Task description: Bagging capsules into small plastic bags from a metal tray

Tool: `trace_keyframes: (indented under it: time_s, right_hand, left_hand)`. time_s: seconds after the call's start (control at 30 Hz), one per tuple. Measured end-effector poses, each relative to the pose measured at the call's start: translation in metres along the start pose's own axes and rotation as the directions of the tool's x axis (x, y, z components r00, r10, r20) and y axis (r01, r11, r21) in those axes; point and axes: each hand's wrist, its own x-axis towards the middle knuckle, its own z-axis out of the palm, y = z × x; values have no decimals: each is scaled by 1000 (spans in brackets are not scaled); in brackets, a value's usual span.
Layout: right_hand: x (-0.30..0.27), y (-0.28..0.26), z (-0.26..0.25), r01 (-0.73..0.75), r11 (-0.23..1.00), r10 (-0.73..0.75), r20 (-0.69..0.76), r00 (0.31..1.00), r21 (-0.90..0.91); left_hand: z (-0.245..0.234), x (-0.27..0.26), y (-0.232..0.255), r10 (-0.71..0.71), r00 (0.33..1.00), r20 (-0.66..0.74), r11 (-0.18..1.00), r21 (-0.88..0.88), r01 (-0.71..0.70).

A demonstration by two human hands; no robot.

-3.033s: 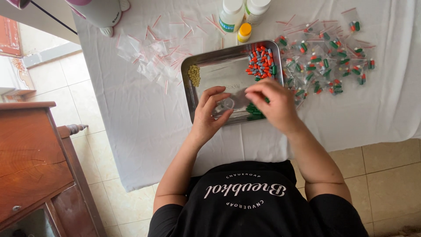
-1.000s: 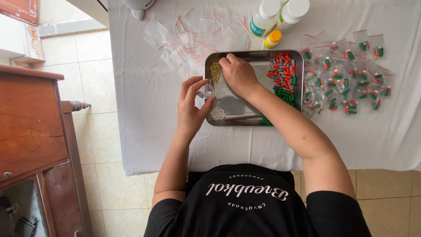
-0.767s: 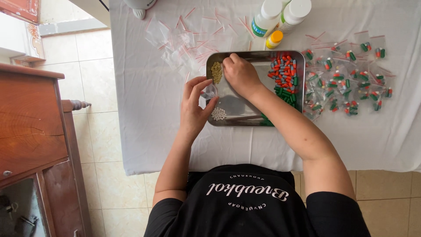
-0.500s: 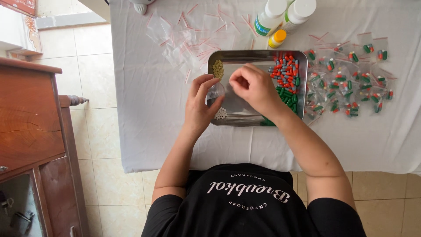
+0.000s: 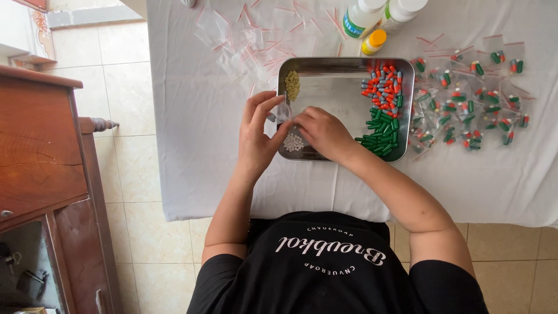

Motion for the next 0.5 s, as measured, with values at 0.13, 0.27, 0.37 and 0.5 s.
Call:
trace_keyframes:
  time_s: [0.13, 0.27, 0.37, 0.5]
  right_hand:
    - [-5, 14, 16, 42, 976, -43, 1, 999, -214]
    - [-7, 13, 0, -66, 987, 59, -51, 997, -148]
    - [-7, -6, -36, -152, 987, 158, -141, 977, 52]
    - [-10, -32, -62, -145, 964, 203, -262, 943, 224]
  left_hand:
    - [3, -1, 4, 37, 999, 16, 999, 30, -38]
    - [6, -4, 0, 55, 998, 19, 998, 30, -56]
    - [11, -5, -3, 55, 998, 21, 998, 29, -55]
    - [21, -5, -6, 72, 996, 61, 997, -13, -71]
